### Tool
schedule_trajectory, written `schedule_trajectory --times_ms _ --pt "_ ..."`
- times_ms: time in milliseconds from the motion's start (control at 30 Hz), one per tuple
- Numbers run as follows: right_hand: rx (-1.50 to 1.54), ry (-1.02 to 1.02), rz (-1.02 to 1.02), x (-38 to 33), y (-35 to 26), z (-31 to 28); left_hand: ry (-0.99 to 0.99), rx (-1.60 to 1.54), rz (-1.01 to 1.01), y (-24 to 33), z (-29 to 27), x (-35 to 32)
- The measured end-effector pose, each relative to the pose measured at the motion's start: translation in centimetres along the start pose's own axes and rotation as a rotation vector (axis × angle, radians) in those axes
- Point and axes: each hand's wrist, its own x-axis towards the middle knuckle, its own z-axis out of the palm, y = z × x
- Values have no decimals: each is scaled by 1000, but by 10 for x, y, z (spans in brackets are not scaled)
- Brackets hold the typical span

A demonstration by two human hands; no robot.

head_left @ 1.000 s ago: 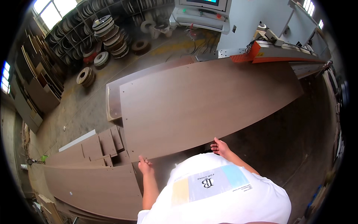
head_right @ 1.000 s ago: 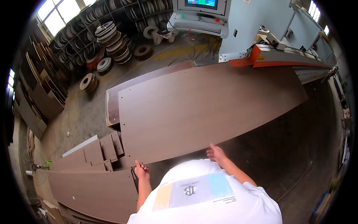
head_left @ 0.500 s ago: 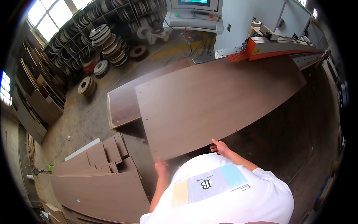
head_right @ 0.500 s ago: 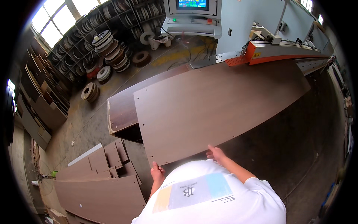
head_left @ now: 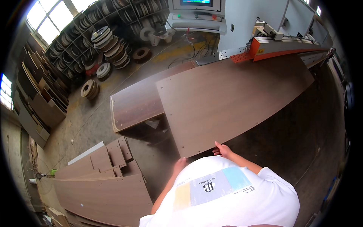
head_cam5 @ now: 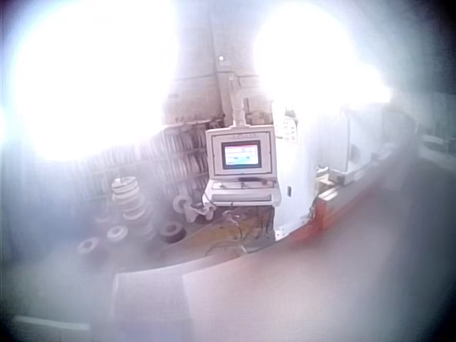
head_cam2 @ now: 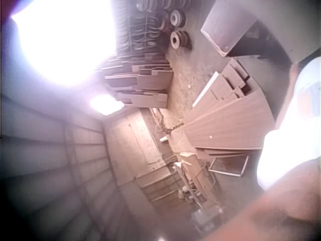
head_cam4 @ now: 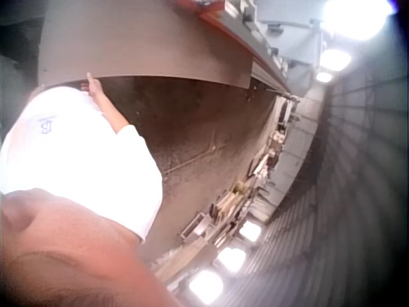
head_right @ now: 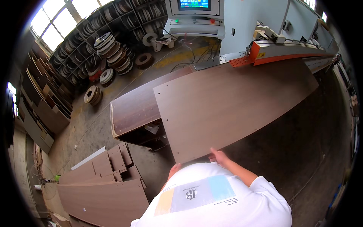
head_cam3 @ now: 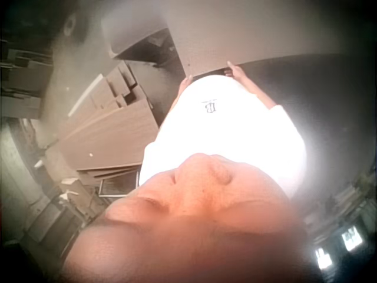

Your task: The person repeatedly picks up large rectangular wooden boards from a stack and feeds them into a CNC machine. The person also briefly handles a circular wooden component on a separate machine, adjusting a yellow strap and interacting with the control panel.

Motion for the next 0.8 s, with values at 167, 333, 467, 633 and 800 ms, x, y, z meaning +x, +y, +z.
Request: schedule_trajectory --times_ms 167,333,467,633,800 --pt "-7 -23 -2 2 5 -4 -37 47 -61 20 10 -7" --pt "-25 -89 -37 16 13 -10 9 275 -77 -28 -18 13" --pt "-141 -192 -49 33 14 -15 81 409 -103 -73 -52 17" --pt "-63 -116 -43 30 10 -41 123 501 -235 -55 -59 -11" --pt "133 0 -224 29 10 -62 203 480 -188 -118 -77 -7"
